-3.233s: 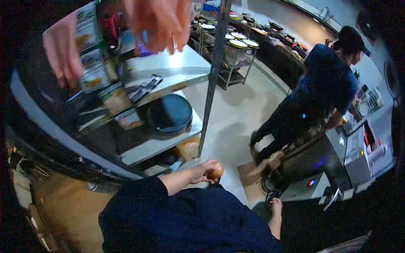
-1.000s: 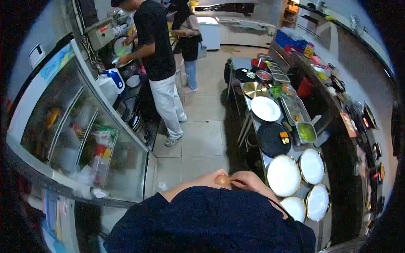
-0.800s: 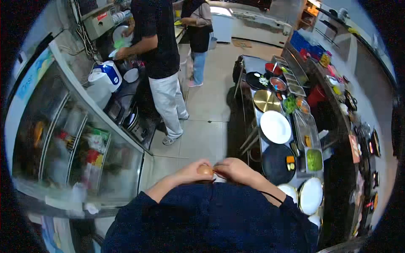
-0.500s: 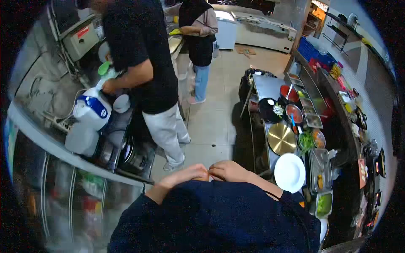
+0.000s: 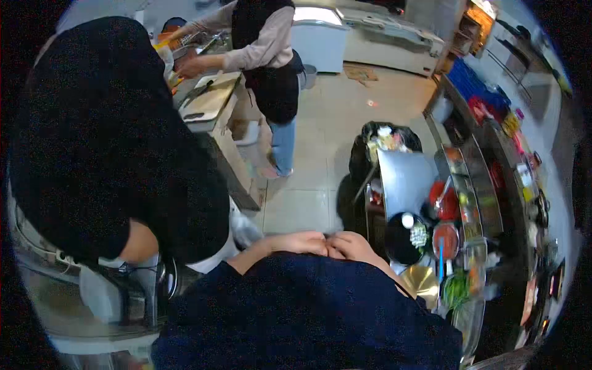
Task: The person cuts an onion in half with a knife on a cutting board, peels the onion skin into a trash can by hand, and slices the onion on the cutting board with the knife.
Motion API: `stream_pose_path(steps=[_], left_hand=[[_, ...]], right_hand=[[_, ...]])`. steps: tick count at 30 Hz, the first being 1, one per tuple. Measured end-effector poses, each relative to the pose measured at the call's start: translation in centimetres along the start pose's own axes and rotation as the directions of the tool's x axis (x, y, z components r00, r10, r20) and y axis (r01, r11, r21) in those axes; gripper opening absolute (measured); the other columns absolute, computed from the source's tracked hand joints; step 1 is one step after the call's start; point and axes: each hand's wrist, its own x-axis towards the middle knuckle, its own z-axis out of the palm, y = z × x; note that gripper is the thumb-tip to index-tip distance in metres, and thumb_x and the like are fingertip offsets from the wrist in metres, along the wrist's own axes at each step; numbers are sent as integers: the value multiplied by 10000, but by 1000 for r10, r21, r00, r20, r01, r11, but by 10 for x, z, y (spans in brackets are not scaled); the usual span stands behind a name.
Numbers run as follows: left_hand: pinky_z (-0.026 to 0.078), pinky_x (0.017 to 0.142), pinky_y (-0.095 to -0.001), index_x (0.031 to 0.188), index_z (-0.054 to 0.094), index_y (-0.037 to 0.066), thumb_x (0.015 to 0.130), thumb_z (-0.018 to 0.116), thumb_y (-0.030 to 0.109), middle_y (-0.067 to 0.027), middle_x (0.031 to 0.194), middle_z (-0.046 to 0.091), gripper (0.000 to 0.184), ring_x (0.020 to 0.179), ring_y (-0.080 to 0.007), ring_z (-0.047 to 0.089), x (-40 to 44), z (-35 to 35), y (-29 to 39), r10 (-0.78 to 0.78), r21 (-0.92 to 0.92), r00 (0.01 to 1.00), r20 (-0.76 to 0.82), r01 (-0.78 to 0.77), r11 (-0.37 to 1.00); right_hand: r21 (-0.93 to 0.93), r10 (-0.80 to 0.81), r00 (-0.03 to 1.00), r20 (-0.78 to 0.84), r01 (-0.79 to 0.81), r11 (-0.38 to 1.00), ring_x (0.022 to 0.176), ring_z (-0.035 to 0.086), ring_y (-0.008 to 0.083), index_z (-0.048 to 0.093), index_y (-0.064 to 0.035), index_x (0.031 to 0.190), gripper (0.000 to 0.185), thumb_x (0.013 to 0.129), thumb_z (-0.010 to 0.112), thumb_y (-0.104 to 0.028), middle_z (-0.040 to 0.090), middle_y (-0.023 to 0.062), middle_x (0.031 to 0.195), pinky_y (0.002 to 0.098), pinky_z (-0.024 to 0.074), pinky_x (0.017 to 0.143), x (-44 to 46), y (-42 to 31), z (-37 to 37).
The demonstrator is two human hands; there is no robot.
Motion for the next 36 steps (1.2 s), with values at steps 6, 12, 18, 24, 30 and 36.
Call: stream_pose_path(steps=[6, 12, 18, 24, 30, 36], left_hand=[[430, 766, -252, 1075, 631, 33, 932, 595, 317, -6, 957, 606, 320, 877, -90, 535, 66, -118, 53, 92, -32, 963, -253, -103, 994], [407, 685, -233, 1014, 662, 44, 921, 587, 330, 11, 835, 587, 310, 790, -78, 518, 72, -215, 112, 55, -79, 926, -374, -91, 993], [426, 717, -272, 1059, 606, 26, 917, 605, 334, -3, 825, 582, 339, 781, -104, 523, 73, -348, 127, 63, -99, 954, -293, -96, 990], [457, 801, -320, 1176, 561, 21, 898, 651, 341, -21, 985, 616, 433, 902, -142, 552, 57, -485, 143, 182, 211, 974, -133, -152, 966], [438, 922, -323, 1218, 542, 35, 856, 716, 309, -59, 1146, 599, 486, 1034, -164, 549, -24, -529, 160, 251, 147, 719, -648, -206, 967], [395, 1003, -338, 1262, 498, 51, 842, 738, 297, -76, 1239, 532, 543, 1129, -184, 511, -91, -509, 163, 331, 261, 300, -895, -250, 932]], right_hand=[[75, -163, 986, -25, 165, 984, 763, 636, 348, 630, -18, 866, 128, 800, 673, -120, 640, 140, 863, 406, 526, 670, 112, 116, -91], [50, -235, 943, 234, 230, 972, 793, 636, 333, 640, -12, 889, 124, 799, 668, -94, 654, 138, 867, 411, 511, 688, 227, 194, -139], [54, -315, 911, 265, 312, 948, 754, 627, 334, 604, -36, 824, 128, 785, 681, -130, 621, 115, 824, 403, 520, 656, 354, 250, -145], [63, -325, 914, 242, 320, 945, 753, 607, 325, 595, -34, 820, 122, 792, 675, -123, 594, 118, 793, 394, 497, 646, 486, 305, -133], [138, -234, 923, 304, 200, 970, 753, 598, 323, 625, -43, 854, 87, 845, 650, -126, 580, 133, 785, 402, 480, 658, 624, 328, -102], [82, -526, 744, 413, 545, 835, 993, 604, 351, 643, -40, 1061, 197, 874, 600, -80, 628, 176, 1014, 422, 499, 827, 753, 354, -24]])
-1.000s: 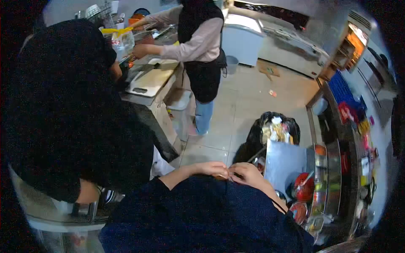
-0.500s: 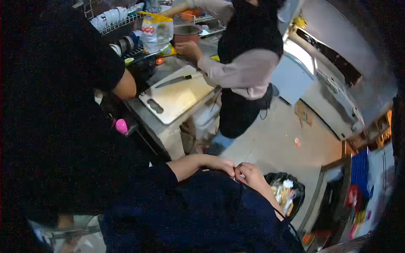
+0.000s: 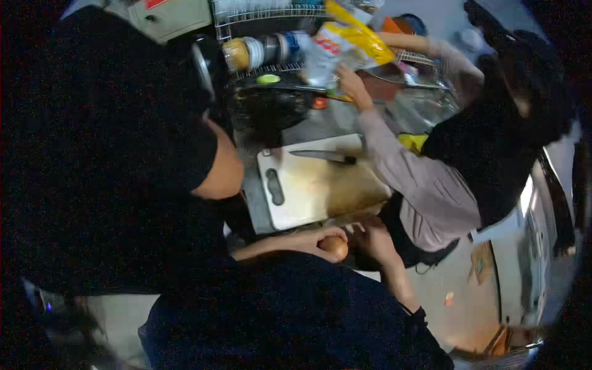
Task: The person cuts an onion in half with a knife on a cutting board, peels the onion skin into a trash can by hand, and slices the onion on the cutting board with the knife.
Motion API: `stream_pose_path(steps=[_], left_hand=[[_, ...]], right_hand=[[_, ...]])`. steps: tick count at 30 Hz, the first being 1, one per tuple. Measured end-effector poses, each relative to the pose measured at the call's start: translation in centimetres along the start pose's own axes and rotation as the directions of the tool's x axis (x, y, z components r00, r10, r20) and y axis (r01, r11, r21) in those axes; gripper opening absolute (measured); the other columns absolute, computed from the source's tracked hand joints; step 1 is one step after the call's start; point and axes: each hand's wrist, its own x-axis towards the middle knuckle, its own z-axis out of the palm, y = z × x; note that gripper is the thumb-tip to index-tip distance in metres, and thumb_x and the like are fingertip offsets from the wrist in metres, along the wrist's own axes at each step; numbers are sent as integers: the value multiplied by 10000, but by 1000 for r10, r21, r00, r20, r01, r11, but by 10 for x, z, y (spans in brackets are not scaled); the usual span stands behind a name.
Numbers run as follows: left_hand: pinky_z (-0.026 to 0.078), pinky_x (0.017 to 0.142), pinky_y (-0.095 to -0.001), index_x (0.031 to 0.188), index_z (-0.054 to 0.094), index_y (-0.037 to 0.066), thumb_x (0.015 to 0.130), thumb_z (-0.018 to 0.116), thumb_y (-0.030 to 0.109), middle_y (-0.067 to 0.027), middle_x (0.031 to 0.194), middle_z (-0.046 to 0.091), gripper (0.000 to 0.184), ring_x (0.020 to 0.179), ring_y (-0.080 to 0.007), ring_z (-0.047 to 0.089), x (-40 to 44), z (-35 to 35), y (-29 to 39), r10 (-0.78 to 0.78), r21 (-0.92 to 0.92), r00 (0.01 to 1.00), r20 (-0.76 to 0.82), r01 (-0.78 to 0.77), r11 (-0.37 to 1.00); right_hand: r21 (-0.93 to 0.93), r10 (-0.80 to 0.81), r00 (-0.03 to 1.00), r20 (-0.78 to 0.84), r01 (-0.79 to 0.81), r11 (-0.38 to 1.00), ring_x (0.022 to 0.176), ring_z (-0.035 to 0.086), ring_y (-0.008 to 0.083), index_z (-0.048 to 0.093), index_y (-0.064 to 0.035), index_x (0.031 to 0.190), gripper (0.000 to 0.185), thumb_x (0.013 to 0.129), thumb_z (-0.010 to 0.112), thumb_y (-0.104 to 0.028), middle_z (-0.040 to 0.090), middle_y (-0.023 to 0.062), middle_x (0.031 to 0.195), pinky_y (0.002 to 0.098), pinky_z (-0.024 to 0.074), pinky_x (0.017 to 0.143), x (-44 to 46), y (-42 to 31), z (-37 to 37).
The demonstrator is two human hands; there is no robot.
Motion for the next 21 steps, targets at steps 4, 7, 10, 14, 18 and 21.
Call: stream_pose_path(steps=[4, 7, 10, 14, 18, 21], left_hand=[[432, 1002, -343, 1291, 464, 82, 801, 800, 214, -101, 1261, 506, 609, 1203, -213, 479, -43, -19, -1, 6, 148, 932, -362, 51, 988], [415, 992, -338, 1260, 457, 64, 779, 824, 206, -95, 1215, 504, 622, 1160, -217, 499, -72, 2, -14, 1, -5, 699, -715, -6, 1000], [428, 980, -335, 1258, 441, 68, 772, 828, 170, -94, 1206, 501, 629, 1149, -212, 505, -85, 15, 0, -75, -61, 619, -782, 43, 997], [444, 971, -340, 1261, 427, 73, 789, 808, 127, -91, 1207, 502, 609, 1137, -200, 512, -71, 16, 13, -86, -96, 504, -859, 5, 995], [444, 990, -341, 1265, 424, 67, 789, 796, 108, -95, 1220, 503, 606, 1141, -213, 525, -41, 1, 25, -71, -61, 385, -920, 39, 997], [438, 1006, -345, 1259, 432, 53, 776, 799, 113, -113, 1239, 510, 609, 1170, -238, 520, -11, -24, 16, -23, 50, 353, -935, 195, 980]], right_hand=[[-121, -46, 998, 30, 49, 991, 1268, 471, 385, 592, -38, 1217, 338, 883, 549, -63, 558, 220, 1264, 452, 408, 1028, 96, -1, 4], [-63, 49, 996, 68, -45, 997, 1274, 423, 418, 529, -13, 1293, 414, 881, 544, -61, 505, 254, 1292, 484, 347, 1057, 93, 51, 27], [-730, -330, 943, 36, 250, 636, 1211, 444, 426, 533, 41, 1240, 384, 875, 562, -73, 527, 275, 1196, 487, 337, 1043, 158, 159, 155], [-440, -22, 996, 87, 58, 896, 1020, 561, 365, 560, 38, 1177, 331, 869, 579, -82, 576, 239, 1060, 464, 447, 893, 156, 37, 55], [-35, 52, 972, 229, -45, 998, 789, 613, 322, 577, 25, 1106, 247, 872, 557, -53, 604, 184, 927, 419, 505, 678, 141, 8, 19], [-21, -166, 985, -43, 165, 986, 695, 606, 294, 562, 37, 1105, 238, 880, 540, -39, 600, 157, 875, 382, 504, 604, 116, 19, 27]])
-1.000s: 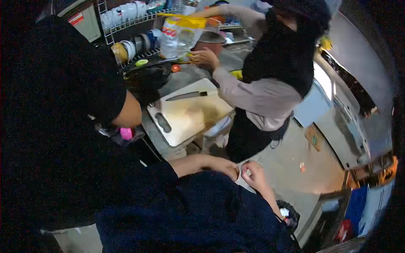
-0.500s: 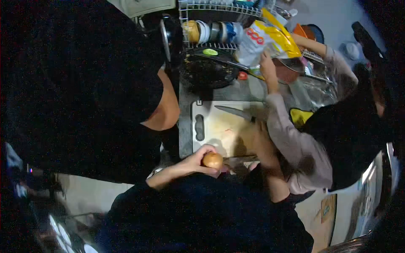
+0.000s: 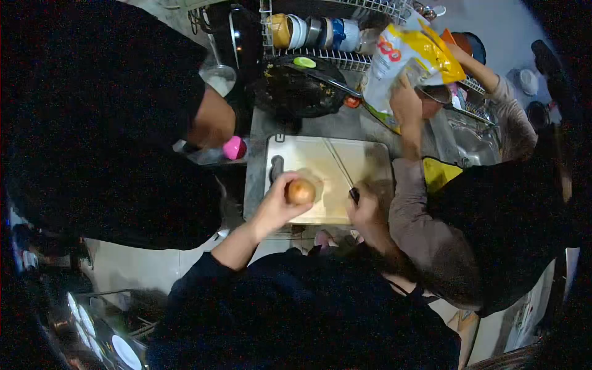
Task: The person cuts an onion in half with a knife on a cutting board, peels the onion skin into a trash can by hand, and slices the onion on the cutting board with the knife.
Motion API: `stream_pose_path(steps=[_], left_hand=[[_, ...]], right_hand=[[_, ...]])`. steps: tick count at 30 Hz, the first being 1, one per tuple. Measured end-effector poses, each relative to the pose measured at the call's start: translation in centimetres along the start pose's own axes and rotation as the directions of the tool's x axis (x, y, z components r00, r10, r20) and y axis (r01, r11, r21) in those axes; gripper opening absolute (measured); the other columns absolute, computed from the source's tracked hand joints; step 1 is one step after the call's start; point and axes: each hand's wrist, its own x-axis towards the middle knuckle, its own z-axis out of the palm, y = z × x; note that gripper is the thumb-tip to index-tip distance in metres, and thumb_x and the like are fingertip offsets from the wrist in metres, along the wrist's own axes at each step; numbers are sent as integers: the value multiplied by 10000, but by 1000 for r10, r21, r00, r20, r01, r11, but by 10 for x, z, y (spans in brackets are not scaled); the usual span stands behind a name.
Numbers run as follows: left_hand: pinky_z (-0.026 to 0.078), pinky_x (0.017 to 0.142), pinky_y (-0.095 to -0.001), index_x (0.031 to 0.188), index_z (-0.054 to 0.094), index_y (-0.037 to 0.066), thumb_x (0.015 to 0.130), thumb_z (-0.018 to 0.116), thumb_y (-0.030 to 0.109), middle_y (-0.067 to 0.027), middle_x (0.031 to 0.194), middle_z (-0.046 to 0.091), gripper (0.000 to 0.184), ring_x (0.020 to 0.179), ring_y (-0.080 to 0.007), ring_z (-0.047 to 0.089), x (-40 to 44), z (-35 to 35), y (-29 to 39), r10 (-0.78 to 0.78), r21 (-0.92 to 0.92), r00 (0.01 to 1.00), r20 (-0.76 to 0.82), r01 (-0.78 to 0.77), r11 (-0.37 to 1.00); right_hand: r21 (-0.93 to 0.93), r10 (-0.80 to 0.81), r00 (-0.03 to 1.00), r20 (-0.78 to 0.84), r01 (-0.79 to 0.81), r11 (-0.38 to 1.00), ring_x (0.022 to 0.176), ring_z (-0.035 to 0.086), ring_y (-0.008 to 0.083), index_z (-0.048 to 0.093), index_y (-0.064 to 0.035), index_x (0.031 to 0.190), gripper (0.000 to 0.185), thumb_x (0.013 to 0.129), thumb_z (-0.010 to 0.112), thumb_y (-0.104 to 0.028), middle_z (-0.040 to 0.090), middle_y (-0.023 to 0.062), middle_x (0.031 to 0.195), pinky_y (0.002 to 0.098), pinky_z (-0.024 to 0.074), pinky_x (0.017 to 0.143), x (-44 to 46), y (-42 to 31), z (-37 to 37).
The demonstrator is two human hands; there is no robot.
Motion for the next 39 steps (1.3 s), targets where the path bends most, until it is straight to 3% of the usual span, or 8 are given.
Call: stream_pose_path(steps=[4, 6, 9, 12, 15, 18, 21, 39], left_hand=[[423, 1025, -370, 1241, 461, 46, 776, 789, 131, -152, 1283, 507, 576, 1226, -289, 488, 40, 20, 5, 140, 236, 988, 62, -151, 960], [417, 1031, -381, 1236, 471, 48, 779, 782, 135, -163, 1299, 502, 559, 1241, -307, 477, 54, 26, 2, 195, 268, 975, 106, -217, 939], [436, 984, -423, 1179, 511, 91, 781, 762, 132, -162, 1247, 529, 472, 1167, -377, 506, 71, 32, -10, 426, 647, 875, 230, -464, 605], [431, 992, -430, 1165, 533, 94, 794, 754, 153, -169, 1253, 521, 436, 1170, -368, 504, 64, 29, -5, 412, 598, 870, 271, -488, 636], [434, 990, -431, 1156, 552, 89, 800, 750, 166, -176, 1265, 508, 414, 1164, -367, 506, 61, 28, -20, 432, 531, 854, 288, -518, 670], [446, 978, -426, 1150, 569, 76, 800, 752, 172, -184, 1283, 490, 407, 1151, -373, 514, 58, 32, -32, 484, 458, 837, 256, -546, 702], [447, 972, -414, 1150, 585, 58, 810, 749, 152, -158, 1262, 491, 389, 1192, -341, 492, 51, 35, -10, 213, 157, 958, 192, -245, 957], [461, 926, -396, 1111, 596, 24, 822, 747, 156, -189, 1220, 513, 352, 1132, -366, 535, 51, 55, -27, 360, 319, 927, 102, -374, 871]], right_hand=[[525, 329, 921, 209, -390, 757, 862, 604, 289, 542, 22, 1165, 335, 848, 580, -78, 603, 212, 1020, 383, 489, 757, -22, 3, 2], [564, 225, 974, 8, -190, 804, 771, 605, 256, 525, 39, 1167, 285, 907, 541, -76, 608, 168, 867, 365, 493, 717, -31, 1, -1], [544, 208, 970, -128, -107, 832, 729, 615, 258, 516, 38, 1178, 268, 943, 527, -89, 615, 165, 791, 365, 498, 707, -47, 12, 20], [506, 264, 941, -210, -126, 853, 735, 634, 296, 513, 18, 1200, 280, 956, 539, -118, 626, 202, 790, 383, 503, 726, -45, 2, 19], [214, 357, 919, 167, -388, 897, 793, 648, 380, 514, -3, 1213, 295, 961, 547, -153, 621, 286, 865, 425, 512, 708, -38, -29, -40], [195, 386, 901, 198, -422, 886, 794, 632, 427, 528, -22, 1181, 258, 965, 534, -163, 610, 311, 849, 467, 505, 674, -51, -17, -30], [167, 402, 885, 237, -444, 880, 766, 619, 458, 532, -24, 1132, 228, 968, 528, -181, 606, 314, 813, 497, 491, 632, -42, -32, -48], [38, 427, 844, 325, -462, 886, 623, 580, 474, 471, 34, 976, 289, 992, 479, -254, 587, 277, 658, 540, 445, 558, -40, -66, -75]])
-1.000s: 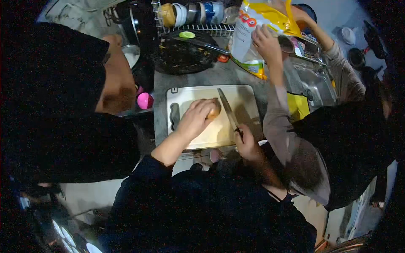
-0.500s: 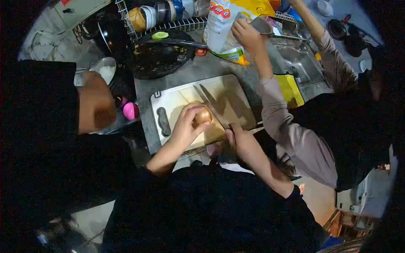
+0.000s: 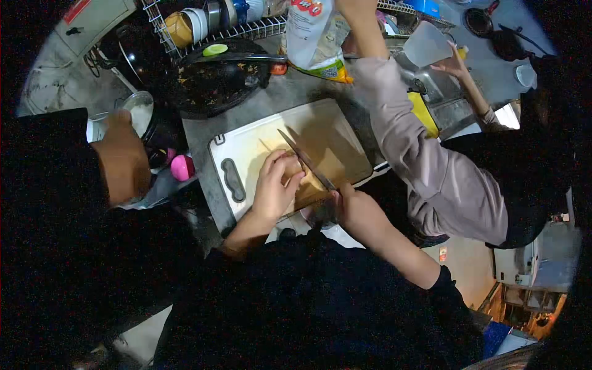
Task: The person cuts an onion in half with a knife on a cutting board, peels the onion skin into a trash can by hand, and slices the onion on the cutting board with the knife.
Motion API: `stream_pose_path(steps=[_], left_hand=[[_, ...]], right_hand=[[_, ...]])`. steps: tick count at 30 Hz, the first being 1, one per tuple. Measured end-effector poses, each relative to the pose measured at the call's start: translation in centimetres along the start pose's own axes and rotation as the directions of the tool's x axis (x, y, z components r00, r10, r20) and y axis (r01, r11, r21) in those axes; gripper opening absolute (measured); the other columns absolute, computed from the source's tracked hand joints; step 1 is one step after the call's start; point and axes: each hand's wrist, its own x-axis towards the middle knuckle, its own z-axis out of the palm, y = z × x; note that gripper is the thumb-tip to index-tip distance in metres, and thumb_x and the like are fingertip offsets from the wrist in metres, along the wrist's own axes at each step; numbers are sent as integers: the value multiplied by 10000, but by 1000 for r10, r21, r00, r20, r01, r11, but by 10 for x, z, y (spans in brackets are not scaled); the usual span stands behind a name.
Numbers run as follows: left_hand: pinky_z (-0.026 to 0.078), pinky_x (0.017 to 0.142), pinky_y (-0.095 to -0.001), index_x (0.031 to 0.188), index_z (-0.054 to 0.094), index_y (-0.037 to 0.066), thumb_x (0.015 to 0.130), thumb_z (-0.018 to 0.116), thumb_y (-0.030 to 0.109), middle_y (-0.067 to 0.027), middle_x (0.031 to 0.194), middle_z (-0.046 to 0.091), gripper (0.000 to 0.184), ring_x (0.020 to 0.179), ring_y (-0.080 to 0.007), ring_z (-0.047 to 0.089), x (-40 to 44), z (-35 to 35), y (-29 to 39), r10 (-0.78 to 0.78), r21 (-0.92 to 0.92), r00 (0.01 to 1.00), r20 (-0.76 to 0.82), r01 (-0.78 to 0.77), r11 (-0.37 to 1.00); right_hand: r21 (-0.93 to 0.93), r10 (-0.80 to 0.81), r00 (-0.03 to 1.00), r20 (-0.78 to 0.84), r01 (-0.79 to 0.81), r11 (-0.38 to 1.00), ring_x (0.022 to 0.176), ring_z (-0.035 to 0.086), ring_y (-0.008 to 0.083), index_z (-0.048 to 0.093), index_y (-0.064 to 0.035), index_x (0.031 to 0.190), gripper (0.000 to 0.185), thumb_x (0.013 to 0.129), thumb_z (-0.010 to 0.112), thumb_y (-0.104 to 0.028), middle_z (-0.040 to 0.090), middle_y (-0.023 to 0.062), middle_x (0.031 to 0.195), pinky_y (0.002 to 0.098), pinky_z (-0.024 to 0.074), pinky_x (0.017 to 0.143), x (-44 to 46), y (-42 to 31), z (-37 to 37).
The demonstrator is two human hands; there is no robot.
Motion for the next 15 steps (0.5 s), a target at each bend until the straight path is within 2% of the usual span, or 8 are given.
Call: stream_pose_path(steps=[3, 5, 8, 11, 15], left_hand=[[460, 935, -396, 1106, 599, 23, 819, 747, 146, -193, 1229, 524, 345, 1139, -369, 536, -1, 0, -2, 3, 28, 1000, -14, -3, 1000], [457, 946, -398, 1098, 602, 28, 816, 745, 136, -196, 1229, 533, 334, 1144, -371, 537, -3, 1, 0, -28, -41, 999, -18, 27, 999], [457, 957, -393, 1102, 604, 31, 803, 748, 114, -193, 1238, 538, 342, 1145, -365, 544, -3, 0, -1, -21, -44, 1000, -22, 20, 999], [459, 970, -380, 1118, 605, 30, 782, 757, 78, -182, 1256, 539, 372, 1141, -348, 556, -3, 1, -5, 14, 14, 1000, -24, -14, 1000], [455, 951, -395, 1097, 613, 42, 799, 745, 103, -194, 1196, 563, 331, 1124, -375, 550, -1, 4, -6, 0, -47, 997, -76, -4, 999]], right_hand=[[-22, 30, 999, 28, -30, 999, 633, 582, 476, 473, 33, 971, 301, 996, 464, -267, 593, 276, 666, 547, 451, 574, 1, -1, 3], [-30, 47, 998, 42, -46, 998, 637, 583, 477, 474, 33, 969, 307, 998, 457, -273, 596, 275, 670, 551, 453, 581, 1, -3, 2], [-30, 89, 985, 151, -86, 996, 754, 654, 439, 521, 68, 1006, 306, 974, 438, -224, 645, 295, 801, 508, 533, 653, 4, -12, -6], [-39, 88, 985, 147, -83, 996, 743, 631, 460, 509, 50, 966, 328, 993, 436, -268, 629, 290, 759, 529, 502, 654, 10, -5, 4], [-37, 39, 988, 150, -33, 999, 744, 624, 468, 504, 49, 961, 345, 1001, 436, -287, 622, 291, 746, 535, 492, 657, 31, 3, 22]])
